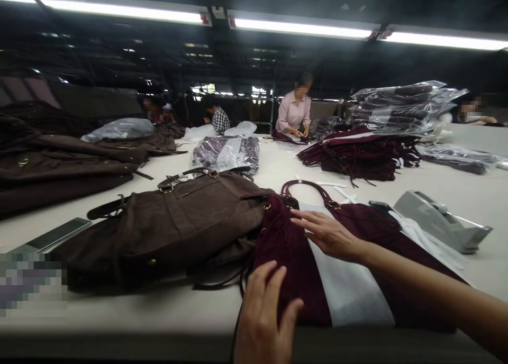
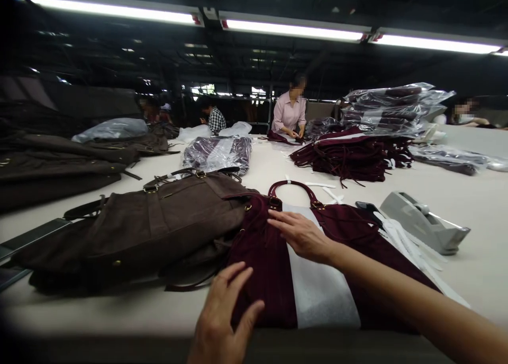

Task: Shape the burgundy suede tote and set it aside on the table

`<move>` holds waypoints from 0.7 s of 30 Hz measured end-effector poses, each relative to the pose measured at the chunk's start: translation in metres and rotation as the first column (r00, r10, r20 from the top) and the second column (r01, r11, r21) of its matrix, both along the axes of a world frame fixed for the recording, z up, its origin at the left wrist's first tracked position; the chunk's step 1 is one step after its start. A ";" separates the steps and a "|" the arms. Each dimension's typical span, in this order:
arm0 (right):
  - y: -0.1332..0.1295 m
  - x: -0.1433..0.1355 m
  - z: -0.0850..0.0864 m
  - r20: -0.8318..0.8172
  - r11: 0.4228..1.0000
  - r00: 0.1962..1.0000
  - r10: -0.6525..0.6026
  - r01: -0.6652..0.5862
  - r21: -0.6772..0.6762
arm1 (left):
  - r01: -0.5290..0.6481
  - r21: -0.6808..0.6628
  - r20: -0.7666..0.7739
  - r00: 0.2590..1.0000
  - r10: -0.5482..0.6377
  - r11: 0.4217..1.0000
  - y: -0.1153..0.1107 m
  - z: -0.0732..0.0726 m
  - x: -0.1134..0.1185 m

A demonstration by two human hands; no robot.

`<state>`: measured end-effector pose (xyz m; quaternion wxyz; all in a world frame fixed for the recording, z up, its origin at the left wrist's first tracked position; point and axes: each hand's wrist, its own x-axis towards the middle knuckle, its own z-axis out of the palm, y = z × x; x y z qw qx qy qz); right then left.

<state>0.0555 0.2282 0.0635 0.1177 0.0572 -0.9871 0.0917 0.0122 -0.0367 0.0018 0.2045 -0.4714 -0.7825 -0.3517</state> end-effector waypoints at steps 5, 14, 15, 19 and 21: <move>0.002 -0.087 0.029 0.150 0.941 0.950 0.273 -0.296 0.162 | -0.327 0.046 0.226 0.924 0.309 0.944 0.006 -0.006 -0.010; 0.037 -0.106 0.043 0.431 0.929 0.847 0.311 -0.174 -0.327 | -0.261 0.210 0.152 0.961 0.233 0.942 0.012 -0.032 -0.002; 0.039 -0.101 0.040 0.434 0.927 0.846 0.311 -0.168 -0.335 | -0.239 0.258 0.104 0.970 0.219 0.936 0.014 -0.034 0.001; 0.035 -0.085 0.031 0.347 0.945 0.880 0.324 -0.280 -0.171 | -0.187 0.305 0.034 0.982 0.185 0.934 0.020 -0.036 0.013; 0.030 -0.082 0.029 0.343 0.947 0.883 0.320 -0.310 -0.085 | -0.200 0.268 0.049 0.980 0.194 0.942 0.020 -0.034 0.015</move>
